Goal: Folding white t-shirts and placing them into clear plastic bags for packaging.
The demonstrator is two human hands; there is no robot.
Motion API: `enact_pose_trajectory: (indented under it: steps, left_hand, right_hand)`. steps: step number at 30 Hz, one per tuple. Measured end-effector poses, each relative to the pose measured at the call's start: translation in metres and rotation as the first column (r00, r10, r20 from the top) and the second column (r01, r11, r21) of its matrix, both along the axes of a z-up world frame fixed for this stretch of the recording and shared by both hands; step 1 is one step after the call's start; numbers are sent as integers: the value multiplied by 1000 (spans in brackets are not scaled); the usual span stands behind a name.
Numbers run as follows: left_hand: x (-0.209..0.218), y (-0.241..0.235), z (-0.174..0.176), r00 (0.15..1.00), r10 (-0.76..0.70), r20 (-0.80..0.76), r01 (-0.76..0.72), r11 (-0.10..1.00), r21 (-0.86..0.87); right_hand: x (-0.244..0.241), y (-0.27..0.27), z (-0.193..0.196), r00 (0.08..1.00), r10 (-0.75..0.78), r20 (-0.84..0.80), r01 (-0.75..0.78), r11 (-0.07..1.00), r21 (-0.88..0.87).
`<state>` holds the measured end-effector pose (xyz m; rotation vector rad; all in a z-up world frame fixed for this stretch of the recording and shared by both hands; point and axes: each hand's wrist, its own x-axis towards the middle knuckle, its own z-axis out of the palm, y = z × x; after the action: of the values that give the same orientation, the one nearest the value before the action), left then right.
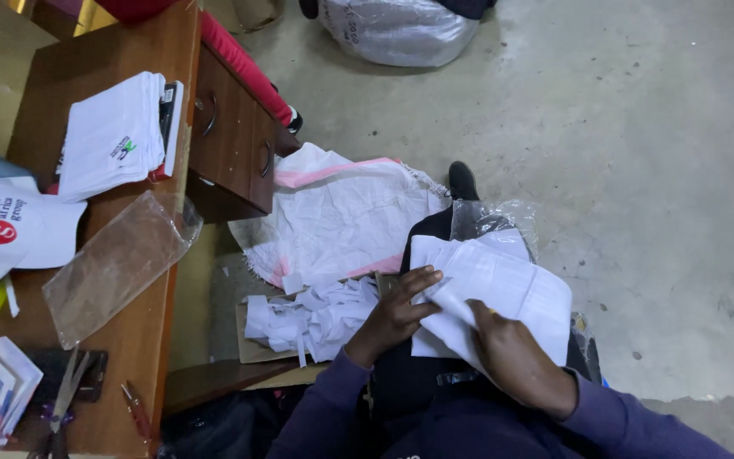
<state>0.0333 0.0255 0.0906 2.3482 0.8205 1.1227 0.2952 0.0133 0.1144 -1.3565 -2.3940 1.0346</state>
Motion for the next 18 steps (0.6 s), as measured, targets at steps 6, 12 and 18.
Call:
enact_pose_trajectory:
  steps: [6, 12, 18]
  left_hand:
    - [3, -2, -10, 995, -5, 100, 0, 999, 49]
    - [16, 0, 0, 998, -47, -41, 54, 984, 171]
    - [7, -8, -16, 999, 5, -42, 4, 977, 211]
  right_hand:
    - [40, 34, 51, 953, -297, 67, 263, 913, 312]
    - [23, 23, 10, 982, -63, 177, -81, 706, 704]
    - [-2, -7, -35, 952, 157, 263, -284, 776, 563]
